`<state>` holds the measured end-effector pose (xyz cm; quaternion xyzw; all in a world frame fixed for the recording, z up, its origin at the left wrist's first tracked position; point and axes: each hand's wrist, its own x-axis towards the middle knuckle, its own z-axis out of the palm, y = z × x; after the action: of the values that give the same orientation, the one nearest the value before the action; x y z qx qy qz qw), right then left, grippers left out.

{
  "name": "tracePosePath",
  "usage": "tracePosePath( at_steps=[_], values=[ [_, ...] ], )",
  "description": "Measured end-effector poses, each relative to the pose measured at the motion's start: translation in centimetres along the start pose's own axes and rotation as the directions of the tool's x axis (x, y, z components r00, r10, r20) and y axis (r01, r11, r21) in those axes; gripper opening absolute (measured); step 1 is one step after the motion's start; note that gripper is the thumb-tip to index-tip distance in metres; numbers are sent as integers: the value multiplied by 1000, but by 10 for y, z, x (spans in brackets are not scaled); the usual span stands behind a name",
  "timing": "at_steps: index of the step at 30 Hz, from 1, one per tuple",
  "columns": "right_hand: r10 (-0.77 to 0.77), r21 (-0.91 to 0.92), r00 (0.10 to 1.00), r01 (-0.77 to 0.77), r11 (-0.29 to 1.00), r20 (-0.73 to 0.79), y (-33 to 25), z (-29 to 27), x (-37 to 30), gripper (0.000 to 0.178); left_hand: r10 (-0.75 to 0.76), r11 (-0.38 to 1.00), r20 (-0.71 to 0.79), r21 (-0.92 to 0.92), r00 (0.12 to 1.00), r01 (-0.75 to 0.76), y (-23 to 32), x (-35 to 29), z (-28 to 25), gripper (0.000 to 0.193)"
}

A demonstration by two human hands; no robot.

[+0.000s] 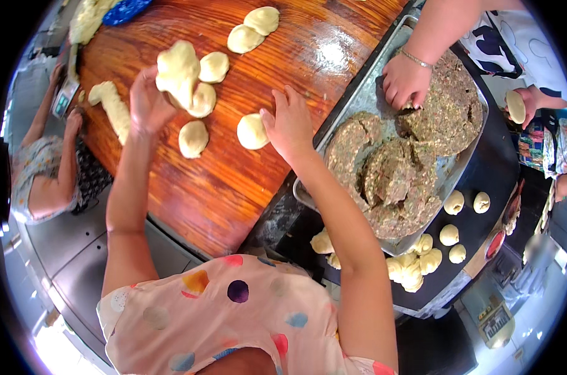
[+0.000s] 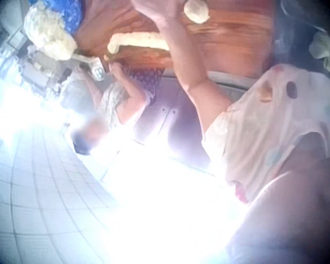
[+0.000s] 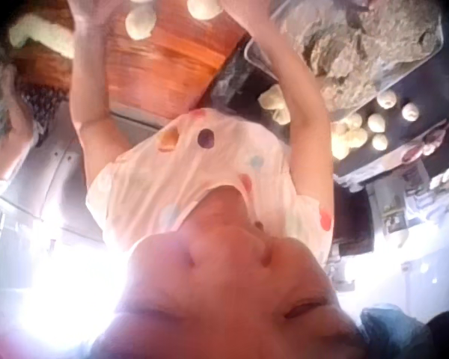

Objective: The person picks up circular pieces of dough from a table, places a scoop of meat filling in the center, and pinches the edges together to form sealed buns.

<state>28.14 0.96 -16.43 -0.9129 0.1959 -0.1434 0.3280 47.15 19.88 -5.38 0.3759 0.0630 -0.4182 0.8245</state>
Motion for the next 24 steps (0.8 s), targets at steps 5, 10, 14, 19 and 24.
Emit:
tracePosePath(
  at_steps=[5,10,14,19,24],
  values=[
    [112,629,992,-122,768,56,-32,-39,-69,38,-19,997,-157,70,987,31,-88,-131,9,46],
    [-27,794,856,-466,391,516,-19,-134,-209,55,-239,881,-52,410,970,239,-226,-226,57,54],
    [344,813,894,-417,406,287,33,-201,-362,54,-437,660,57,699,898,276,-347,-269,117,57],
    [697,808,709,-345,477,-109,62,-263,-503,58,-790,416,65,788,610,455,-466,-291,170,55],
    [877,908,321,-100,406,-356,95,-285,-574,55,-845,380,38,745,534,548,-556,-299,176,43]
  ],
)
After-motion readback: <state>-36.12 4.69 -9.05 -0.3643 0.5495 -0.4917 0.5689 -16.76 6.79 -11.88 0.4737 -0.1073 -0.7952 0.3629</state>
